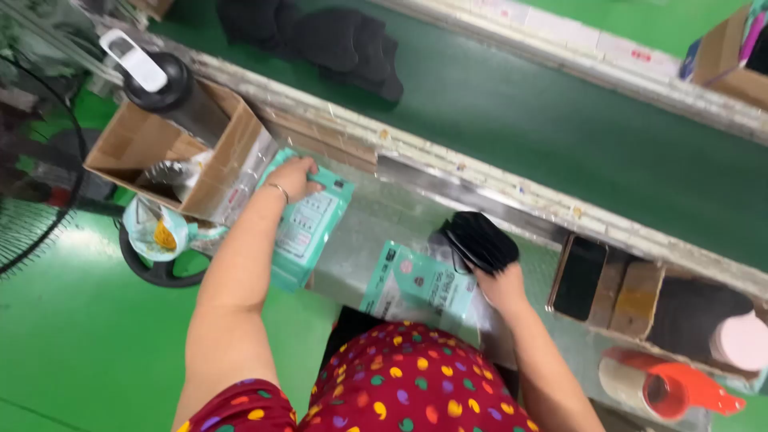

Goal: Packing black face masks into small plastic bags and then into larger mailing envelopes at a conveyor station.

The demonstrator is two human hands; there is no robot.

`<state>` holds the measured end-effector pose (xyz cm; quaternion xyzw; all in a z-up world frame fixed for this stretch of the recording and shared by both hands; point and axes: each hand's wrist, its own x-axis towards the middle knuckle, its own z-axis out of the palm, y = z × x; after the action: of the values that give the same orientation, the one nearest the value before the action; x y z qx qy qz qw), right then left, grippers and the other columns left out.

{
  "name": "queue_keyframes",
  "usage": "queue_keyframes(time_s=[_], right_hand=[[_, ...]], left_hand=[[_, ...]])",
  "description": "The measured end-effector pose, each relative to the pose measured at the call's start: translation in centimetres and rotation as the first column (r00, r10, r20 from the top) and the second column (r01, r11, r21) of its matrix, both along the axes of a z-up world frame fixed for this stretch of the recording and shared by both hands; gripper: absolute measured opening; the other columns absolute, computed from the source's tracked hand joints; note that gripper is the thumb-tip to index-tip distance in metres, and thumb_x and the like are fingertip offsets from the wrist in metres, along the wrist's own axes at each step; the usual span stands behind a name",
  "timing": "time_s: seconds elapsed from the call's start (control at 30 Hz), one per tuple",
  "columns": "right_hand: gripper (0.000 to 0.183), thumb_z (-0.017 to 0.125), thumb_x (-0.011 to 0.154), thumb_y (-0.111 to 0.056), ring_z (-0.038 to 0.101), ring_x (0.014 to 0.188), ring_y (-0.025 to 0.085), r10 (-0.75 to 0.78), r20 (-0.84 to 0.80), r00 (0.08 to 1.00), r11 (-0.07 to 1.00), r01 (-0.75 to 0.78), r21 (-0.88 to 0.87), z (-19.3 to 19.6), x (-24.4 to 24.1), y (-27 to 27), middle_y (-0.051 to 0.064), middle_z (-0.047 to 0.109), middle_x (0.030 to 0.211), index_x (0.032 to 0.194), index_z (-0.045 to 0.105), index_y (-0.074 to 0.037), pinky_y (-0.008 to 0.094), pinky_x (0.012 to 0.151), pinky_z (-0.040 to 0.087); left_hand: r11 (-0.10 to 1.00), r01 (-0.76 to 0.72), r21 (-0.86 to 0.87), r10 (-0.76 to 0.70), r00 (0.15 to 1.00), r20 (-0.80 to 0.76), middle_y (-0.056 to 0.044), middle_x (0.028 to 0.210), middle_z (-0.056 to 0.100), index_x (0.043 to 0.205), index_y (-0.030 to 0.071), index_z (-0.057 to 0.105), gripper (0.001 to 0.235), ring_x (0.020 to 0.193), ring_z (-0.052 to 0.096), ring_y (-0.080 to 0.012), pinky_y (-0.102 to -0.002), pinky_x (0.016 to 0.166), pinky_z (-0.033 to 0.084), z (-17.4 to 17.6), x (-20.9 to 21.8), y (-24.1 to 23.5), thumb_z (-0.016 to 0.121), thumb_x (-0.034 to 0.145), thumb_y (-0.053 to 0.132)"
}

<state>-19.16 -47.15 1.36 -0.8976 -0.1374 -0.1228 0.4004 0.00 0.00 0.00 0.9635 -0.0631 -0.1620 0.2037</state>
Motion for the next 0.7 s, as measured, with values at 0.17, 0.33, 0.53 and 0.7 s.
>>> queue_keyframes(time_s=[0.17,0.33,0.53,0.7], right_hand=[[0.045,0.069,0.077,-0.008,0.063,0.114,0.042,0.061,0.087,0.994,0.978,-0.042,-0.207,2.0,0.0,-0.1,0.021,0.069,0.123,0.122,0.071,-0.005,0.044,0.099,0.050],[0.033,0.072,0.083,-0.011,0.064,0.111,0.041,0.057,0.026,0.998,0.989,-0.052,-0.136,4.1,0.1,1.1,0.020,0.071,0.118,0.115,0.073,-0.004,0.045,0.096,0.050],[0.027,0.071,0.082,-0.012,0.067,0.104,0.037,-0.035,0.114,0.993,0.941,0.071,-0.331,-0.9,-0.6,-1.2,0.016,0.074,0.109,0.108,0.076,-0.007,0.047,0.095,0.051],[0.034,0.079,0.071,-0.013,0.066,0.100,0.038,-0.193,-0.142,0.971,0.895,0.116,-0.430,-2.2,-0.2,-2.0,0.015,0.074,0.104,0.104,0.077,-0.007,0.047,0.087,0.048]], left_hand=[[0.998,0.010,0.055,-0.005,0.996,-0.091,-0.015,0.124,0.055,0.109,0.015,0.067,0.037,0.116,0.060,-0.0366,-0.045,0.099,0.049,-0.6,-0.3,-0.2,0.083,0.084,0.037],[0.988,-0.148,-0.033,0.149,0.988,0.035,-0.016,0.124,0.053,0.116,0.015,0.062,0.048,0.112,0.061,-0.0380,-0.047,0.093,0.049,1.0,-0.3,-0.8,0.083,0.078,0.035],[0.985,-0.157,0.069,0.159,0.987,-0.011,-0.012,0.119,0.058,0.106,0.015,0.067,0.038,0.114,0.060,-0.0352,-0.047,0.094,0.049,0.1,0.5,-0.8,0.082,0.082,0.041],[0.996,-0.059,-0.063,0.066,0.992,0.105,-0.014,0.107,0.062,0.099,0.008,0.065,0.030,0.101,0.064,-0.0367,-0.046,0.088,0.051,-1.6,-1.2,-0.8,0.076,0.090,0.035]])
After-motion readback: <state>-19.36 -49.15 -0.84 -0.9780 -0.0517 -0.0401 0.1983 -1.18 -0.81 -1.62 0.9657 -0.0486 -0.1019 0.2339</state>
